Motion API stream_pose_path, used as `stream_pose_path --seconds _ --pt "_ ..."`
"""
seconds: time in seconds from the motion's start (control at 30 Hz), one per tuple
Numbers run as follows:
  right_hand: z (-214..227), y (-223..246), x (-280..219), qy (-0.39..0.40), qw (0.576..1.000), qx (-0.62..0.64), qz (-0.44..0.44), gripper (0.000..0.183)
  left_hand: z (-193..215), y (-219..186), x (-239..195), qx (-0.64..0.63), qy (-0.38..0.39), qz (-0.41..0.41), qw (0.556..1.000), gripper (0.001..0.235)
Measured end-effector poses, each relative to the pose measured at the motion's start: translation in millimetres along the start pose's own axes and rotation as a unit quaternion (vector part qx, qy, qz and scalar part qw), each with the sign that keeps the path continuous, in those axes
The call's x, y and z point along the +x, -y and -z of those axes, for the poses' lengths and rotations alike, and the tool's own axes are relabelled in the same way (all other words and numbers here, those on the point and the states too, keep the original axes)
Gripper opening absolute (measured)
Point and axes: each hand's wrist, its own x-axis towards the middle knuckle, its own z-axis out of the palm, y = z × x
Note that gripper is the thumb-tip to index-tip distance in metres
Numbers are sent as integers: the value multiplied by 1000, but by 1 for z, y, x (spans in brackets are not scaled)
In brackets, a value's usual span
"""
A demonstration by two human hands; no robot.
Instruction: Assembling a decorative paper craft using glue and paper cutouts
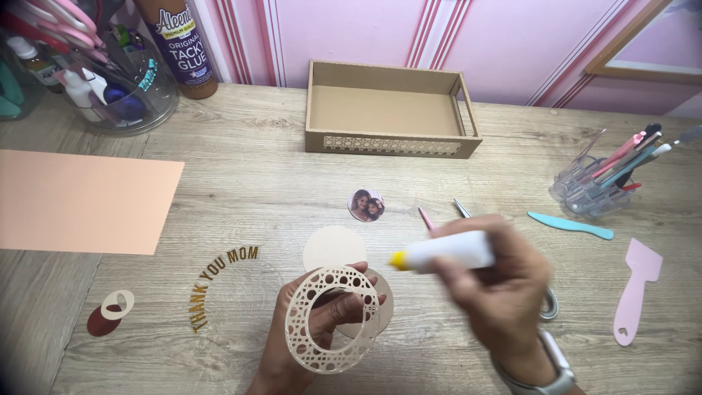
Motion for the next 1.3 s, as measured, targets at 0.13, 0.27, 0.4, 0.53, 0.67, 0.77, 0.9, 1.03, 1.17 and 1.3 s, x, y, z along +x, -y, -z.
stream_pose_path --seconds 0.13,0.27,0.4,0.53,0.67,0.77,0.9,1.03,1.17,1.3 --pt "27 -12 0 -59 998 24 -4 17 2 4 4 -22 -20 11 999 54" --pt "40 -20 3 -58 980 160 -105 17 4 11 5 -50 8 -5 999 47" --pt "42 -16 5 -51 992 116 -25 18 7 -1 5 175 -62 -24 982 46" --pt "97 -21 39 -202 976 -82 8 14 15 -2 2 338 -53 -137 930 31" --pt "165 -59 66 -200 944 -261 -39 16 28 2 6 352 -106 -158 916 38" --pt "181 -86 73 -157 906 -382 -93 18 47 12 17 399 -32 -253 881 40" --pt "201 -147 83 -162 867 -469 -54 21 -11 -22 -7 405 -65 -212 887 44" --pt "210 -170 82 -93 874 -470 -77 26 -13 -19 -4 510 -136 -351 774 32" --pt "215 -173 76 -92 887 -442 -101 28 2 -20 -3 601 -76 -443 661 32" --pt "268 -268 80 -97 942 -318 -39 28 -3 -17 -7 638 -30 -455 621 37"
